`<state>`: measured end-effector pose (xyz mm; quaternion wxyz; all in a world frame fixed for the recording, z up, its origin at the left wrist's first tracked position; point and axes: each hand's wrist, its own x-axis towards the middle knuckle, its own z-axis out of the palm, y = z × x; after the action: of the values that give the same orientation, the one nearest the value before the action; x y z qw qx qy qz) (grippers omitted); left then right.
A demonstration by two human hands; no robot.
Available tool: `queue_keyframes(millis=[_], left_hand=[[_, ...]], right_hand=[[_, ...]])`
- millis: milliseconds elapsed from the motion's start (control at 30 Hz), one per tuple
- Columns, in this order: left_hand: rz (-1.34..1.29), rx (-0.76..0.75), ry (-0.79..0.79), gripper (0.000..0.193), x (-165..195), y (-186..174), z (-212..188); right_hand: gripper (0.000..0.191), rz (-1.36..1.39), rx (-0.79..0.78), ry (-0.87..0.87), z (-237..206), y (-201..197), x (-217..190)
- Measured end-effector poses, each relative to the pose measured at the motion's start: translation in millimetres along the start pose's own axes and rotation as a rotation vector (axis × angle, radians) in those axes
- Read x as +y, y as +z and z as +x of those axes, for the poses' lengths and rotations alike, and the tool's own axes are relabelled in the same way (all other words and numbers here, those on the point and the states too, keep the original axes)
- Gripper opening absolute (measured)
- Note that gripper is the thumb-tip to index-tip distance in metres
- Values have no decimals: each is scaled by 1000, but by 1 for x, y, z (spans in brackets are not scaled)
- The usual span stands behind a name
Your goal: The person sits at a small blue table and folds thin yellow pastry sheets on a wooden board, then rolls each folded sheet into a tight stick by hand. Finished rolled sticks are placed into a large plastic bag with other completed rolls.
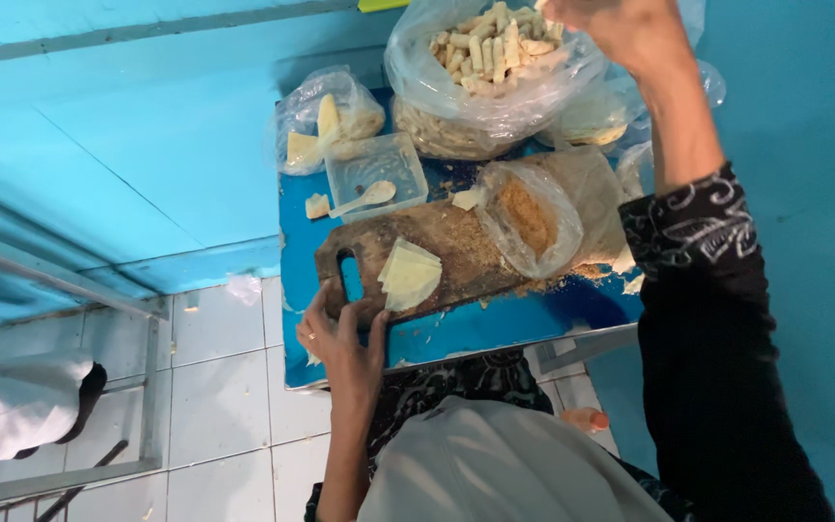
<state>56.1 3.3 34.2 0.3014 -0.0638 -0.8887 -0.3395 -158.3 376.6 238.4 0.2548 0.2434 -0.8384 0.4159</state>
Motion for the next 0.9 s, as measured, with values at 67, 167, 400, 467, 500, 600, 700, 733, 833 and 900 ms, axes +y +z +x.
queue_keyframes(millis=[67, 167, 400, 467, 500, 600, 700, 733, 833, 900], left_hand=[[8, 7, 14, 27, 7, -2, 6], [-7, 59, 38, 26, 21, -10, 19], [-594, -63, 77, 41, 50, -35, 49], [-655, -96, 78, 37, 53, -35, 51], [-686, -115, 81, 35, 53, -35, 51], [-678, -62, 83, 21, 48, -32, 48], [-800, -33, -79, 13, 42, -27, 41], [-861, -21, -106, 12, 39, -24, 40], [-982, 7, -164, 12, 33, -16, 36], [-980, 23, -166, 13, 30, -12, 34]], right_hand=[[25, 105, -64, 21, -12, -9, -19], [39, 462, -235, 163, -43, -4, -55], [39, 694, -631, 335, -121, 90, -88], [35, 798, -708, 395, -132, 119, -83], [33, 850, -743, 427, -137, 130, -82], [28, 844, -668, 457, -150, 153, -84], [29, 822, -533, 465, -164, 166, -98], [29, 701, -486, 370, -168, 169, -104], [28, 376, -324, 84, -173, 174, -121], [24, 200, -202, -119, -172, 175, -129]])
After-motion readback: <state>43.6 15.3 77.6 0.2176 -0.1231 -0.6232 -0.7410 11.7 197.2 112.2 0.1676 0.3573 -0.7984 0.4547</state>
